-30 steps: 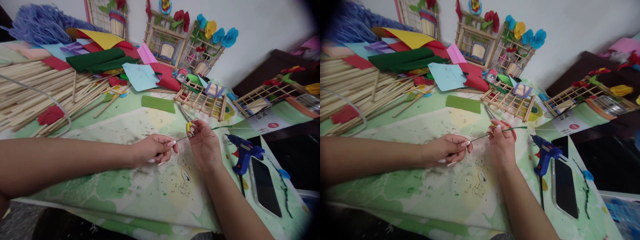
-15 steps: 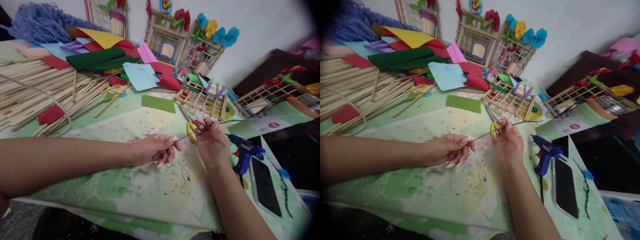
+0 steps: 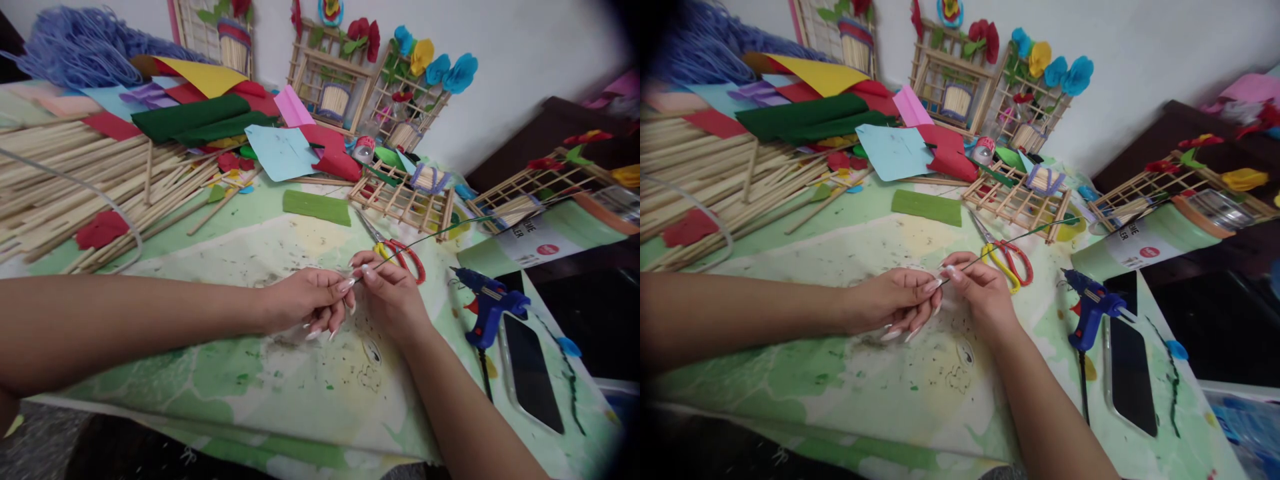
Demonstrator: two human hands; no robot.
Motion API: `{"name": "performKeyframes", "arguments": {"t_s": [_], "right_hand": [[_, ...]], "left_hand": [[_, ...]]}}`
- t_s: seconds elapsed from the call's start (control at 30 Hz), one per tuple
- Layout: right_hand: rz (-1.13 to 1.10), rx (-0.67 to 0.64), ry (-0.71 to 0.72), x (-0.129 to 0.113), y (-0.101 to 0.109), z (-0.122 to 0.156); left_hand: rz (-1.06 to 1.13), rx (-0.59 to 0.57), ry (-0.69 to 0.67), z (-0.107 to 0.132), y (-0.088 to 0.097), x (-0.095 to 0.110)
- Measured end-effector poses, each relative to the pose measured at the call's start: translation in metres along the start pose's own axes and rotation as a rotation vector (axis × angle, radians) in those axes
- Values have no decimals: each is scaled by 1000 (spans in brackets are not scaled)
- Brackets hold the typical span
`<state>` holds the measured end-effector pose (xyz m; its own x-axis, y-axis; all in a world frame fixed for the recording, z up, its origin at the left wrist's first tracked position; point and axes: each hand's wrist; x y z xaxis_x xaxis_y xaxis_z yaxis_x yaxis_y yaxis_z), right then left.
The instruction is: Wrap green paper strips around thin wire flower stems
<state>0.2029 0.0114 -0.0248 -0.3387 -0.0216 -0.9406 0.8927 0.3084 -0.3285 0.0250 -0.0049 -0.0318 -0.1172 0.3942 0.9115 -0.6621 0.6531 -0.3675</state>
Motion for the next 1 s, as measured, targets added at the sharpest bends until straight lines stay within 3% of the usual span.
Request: {"name": "performKeyframes", "arguments": {"t_s": [0.07,0.3,0.67,0.83,1.0], "right_hand": [[-27,-22,-45,2,-3,2],[-64,144,-24,6,-10,3],[-50,170,32,2,-6,-1],[-85,171,107,-4,-1,-4],[-81,172,87,-6,-3,-3]], "left_hand": [[-8,1,-3,0,0,0],[-66,18,31,-2,-2,0],[19,-37,-25,-1,-1,0],[-33,-72,25,-1,-2,-2],[-45,-74,29,0,-2,-2]]}}
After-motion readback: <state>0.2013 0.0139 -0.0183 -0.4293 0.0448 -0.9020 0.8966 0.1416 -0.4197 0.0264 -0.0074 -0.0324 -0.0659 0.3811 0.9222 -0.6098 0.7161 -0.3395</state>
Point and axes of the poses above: each hand's wrist, its own z-axis away from the middle knuckle, its own y-axis out of the back of the hand, x = y × z, and after that the axes turned 11 degrees about -z, right-handed
